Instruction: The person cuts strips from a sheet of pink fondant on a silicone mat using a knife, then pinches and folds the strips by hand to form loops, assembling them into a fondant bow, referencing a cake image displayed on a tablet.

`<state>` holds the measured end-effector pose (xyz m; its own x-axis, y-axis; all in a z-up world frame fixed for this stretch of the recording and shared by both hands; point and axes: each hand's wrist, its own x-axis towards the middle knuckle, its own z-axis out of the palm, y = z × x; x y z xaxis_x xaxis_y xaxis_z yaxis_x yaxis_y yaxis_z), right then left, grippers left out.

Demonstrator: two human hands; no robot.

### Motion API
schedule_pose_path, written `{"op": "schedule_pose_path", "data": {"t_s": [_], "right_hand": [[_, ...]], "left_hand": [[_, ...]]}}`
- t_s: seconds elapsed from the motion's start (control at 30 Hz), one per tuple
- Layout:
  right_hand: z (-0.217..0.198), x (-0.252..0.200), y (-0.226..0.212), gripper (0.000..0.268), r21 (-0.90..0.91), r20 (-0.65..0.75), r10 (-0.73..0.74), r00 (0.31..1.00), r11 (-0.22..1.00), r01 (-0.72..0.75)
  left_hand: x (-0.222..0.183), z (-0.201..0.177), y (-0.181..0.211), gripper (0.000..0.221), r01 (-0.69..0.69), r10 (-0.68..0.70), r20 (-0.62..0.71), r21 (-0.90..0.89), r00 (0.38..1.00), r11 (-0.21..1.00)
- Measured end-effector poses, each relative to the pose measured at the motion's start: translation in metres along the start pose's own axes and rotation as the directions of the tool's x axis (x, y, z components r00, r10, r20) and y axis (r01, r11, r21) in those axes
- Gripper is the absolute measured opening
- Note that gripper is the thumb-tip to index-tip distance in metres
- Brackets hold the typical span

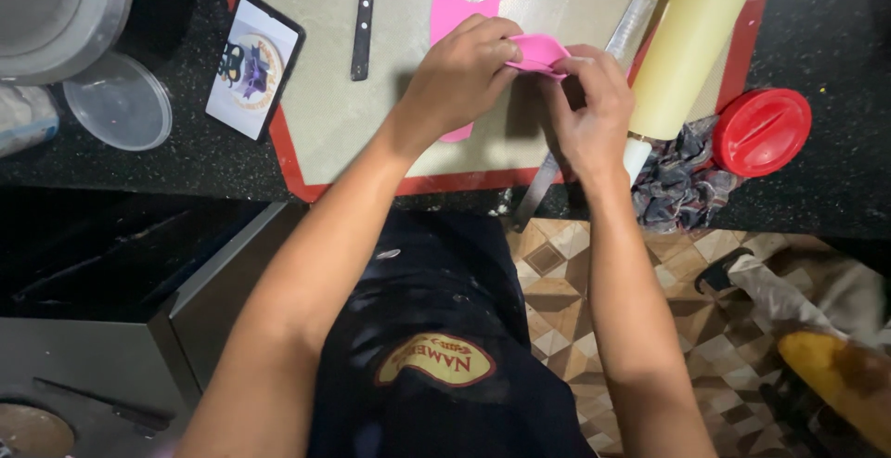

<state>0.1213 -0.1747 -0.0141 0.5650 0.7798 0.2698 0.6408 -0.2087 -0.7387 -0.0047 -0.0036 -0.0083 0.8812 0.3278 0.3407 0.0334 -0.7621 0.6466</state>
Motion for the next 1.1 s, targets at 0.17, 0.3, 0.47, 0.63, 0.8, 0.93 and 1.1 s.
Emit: {"op": "schedule_pose_path", "data": {"t_s": [0.17,0.3,0.47,0.63,0.8,0.93,1.1], "right_hand": [[0.001,-0.005,0.000,0.020,0.006,0.001,0.017,1.000,1.000,-0.017],[0.003,-0.004,0.000,0.018,0.005,0.023,0.010,1.000,1.000,-0.010],[0.003,-0.001,-0.004,0.021,-0.023,0.042,-0.018,0.999,1.000,0.018],[-0.010,-0.004,0.004,0.019,0.207,0.100,0.026,0.995,0.977,-0.046],[-0.023,-0.040,0.013,0.016,0.906,0.412,0.201,0.889,0.012,-0.423],[-0.017,-0.063,-0.016,0.031,0.840,0.492,0.271,0.827,-0.397,-0.370],[-0.003,-0.091,-0.029,0.044,0.906,0.413,0.393,0.822,-0.267,-0.327]], "left_hand": [[-0.003,-0.008,-0.001,0.013,-0.037,0.036,-0.012,-0.005,0.999,0.999],[-0.001,-0.012,0.001,0.015,-0.052,0.052,0.012,-0.032,0.999,0.998],[-0.003,-0.009,-0.001,0.014,-0.006,0.006,0.052,0.015,0.999,1.000],[0.002,-0.006,-0.009,0.016,-0.044,0.040,-0.042,-0.091,0.998,0.995],[-0.003,0.020,-0.042,0.028,0.565,-0.364,0.469,-0.792,0.805,0.231],[0.022,-0.001,0.000,0.032,0.576,-0.360,0.674,-0.738,0.645,-0.351],[0.011,0.029,-0.009,0.049,0.733,-0.495,0.547,-0.574,0.675,0.365]]}}
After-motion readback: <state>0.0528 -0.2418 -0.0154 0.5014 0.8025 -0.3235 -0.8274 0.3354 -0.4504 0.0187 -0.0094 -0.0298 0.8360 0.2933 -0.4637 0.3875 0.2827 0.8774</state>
